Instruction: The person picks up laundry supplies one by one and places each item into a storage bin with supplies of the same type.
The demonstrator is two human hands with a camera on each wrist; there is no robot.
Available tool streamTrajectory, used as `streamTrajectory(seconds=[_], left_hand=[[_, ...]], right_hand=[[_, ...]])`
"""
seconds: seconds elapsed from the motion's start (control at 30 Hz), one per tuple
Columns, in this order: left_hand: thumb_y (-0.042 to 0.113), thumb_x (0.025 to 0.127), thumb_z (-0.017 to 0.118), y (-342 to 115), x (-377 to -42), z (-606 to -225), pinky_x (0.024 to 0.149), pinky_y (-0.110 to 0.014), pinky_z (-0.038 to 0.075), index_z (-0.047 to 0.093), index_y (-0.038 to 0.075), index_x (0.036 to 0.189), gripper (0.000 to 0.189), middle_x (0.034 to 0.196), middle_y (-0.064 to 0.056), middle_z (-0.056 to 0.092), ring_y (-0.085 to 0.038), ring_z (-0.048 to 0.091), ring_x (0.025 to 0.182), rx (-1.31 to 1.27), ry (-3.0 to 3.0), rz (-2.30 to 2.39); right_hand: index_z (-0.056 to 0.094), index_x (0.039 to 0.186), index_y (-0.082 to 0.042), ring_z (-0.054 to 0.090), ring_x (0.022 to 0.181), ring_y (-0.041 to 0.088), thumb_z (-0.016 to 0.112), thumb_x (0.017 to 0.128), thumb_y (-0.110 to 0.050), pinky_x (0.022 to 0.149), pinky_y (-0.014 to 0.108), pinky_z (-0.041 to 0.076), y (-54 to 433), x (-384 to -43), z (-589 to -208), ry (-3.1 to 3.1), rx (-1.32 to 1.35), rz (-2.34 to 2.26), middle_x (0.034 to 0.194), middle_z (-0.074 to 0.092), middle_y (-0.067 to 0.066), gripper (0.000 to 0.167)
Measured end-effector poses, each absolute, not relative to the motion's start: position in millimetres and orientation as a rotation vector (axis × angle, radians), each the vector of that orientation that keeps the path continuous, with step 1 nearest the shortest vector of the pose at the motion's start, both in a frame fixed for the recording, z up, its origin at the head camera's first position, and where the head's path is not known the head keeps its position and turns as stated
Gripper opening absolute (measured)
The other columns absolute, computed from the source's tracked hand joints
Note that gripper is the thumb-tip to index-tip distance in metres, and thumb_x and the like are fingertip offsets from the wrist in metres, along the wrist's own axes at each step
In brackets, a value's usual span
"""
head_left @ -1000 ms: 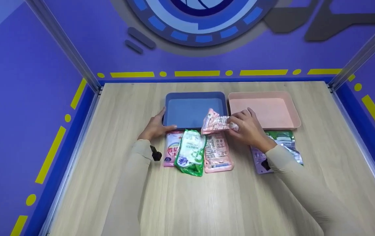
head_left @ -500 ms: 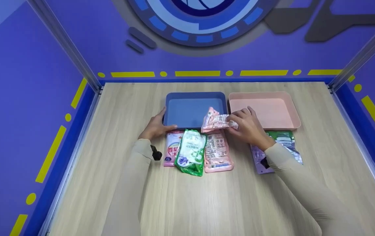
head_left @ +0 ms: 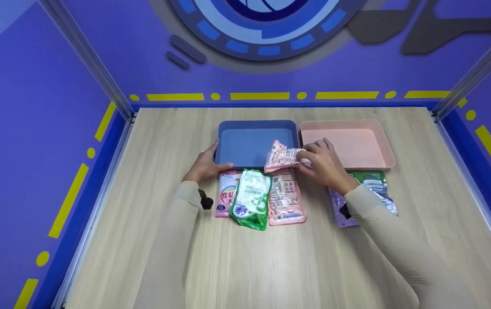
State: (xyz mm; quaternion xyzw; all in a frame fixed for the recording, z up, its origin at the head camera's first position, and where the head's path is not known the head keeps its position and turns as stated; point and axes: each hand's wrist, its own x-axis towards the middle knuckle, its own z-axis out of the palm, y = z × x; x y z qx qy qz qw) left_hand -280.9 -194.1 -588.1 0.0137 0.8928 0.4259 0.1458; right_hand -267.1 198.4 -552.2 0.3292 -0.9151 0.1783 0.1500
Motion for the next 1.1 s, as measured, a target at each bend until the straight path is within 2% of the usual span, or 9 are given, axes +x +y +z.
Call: streamTrajectory(seconds=[0.2, 0.77, 1.1], left_hand=[[0.044, 0.089, 0.080, -194.8, -281.2, -587.7, 0.125, -0.047, 0.024, 0.006, 0.017, 0.167, 0.110, 0.170, -0.015, 0.016, -0.033, 0.018, 0.156, 0.064, 2.583, 1.201], [0.044, 0.089, 0.080, -194.6, -281.2, -588.3, 0.125, -0.046, 0.022, 0.006, 0.019, 0.167, 0.110, 0.171, -0.013, 0.015, -0.031, 0.016, 0.156, 0.028, 2.575, 1.216], [0.042, 0.088, 0.082, -194.0, -281.5, -587.5, 0.125, -0.046, 0.023, 0.007, 0.017, 0.167, 0.111, 0.170, -0.015, 0.017, -0.032, 0.018, 0.156, 0.057, 2.587, 1.222]], right_hand=[[0.076, 0.094, -0.015, 0.059, 0.107, 0.039, 0.075, 0.090, -0.021, 0.110, 0.070, 0.030, 195.8, -269.4, -550.6, -2.584, 0.972, 0.514, 0.113, 0.071, 0.016, 0.007], [0.077, 0.092, -0.014, 0.059, 0.104, 0.037, 0.076, 0.090, -0.024, 0.105, 0.066, 0.036, 184.9, -280.6, -543.8, -2.564, 0.943, 0.505, 0.110, 0.072, 0.014, 0.009], [0.077, 0.094, -0.013, 0.058, 0.110, 0.038, 0.075, 0.093, -0.026, 0.112, 0.067, 0.031, 175.6, -287.4, -543.5, -2.614, 0.928, 0.491, 0.112, 0.072, 0.015, 0.013]])
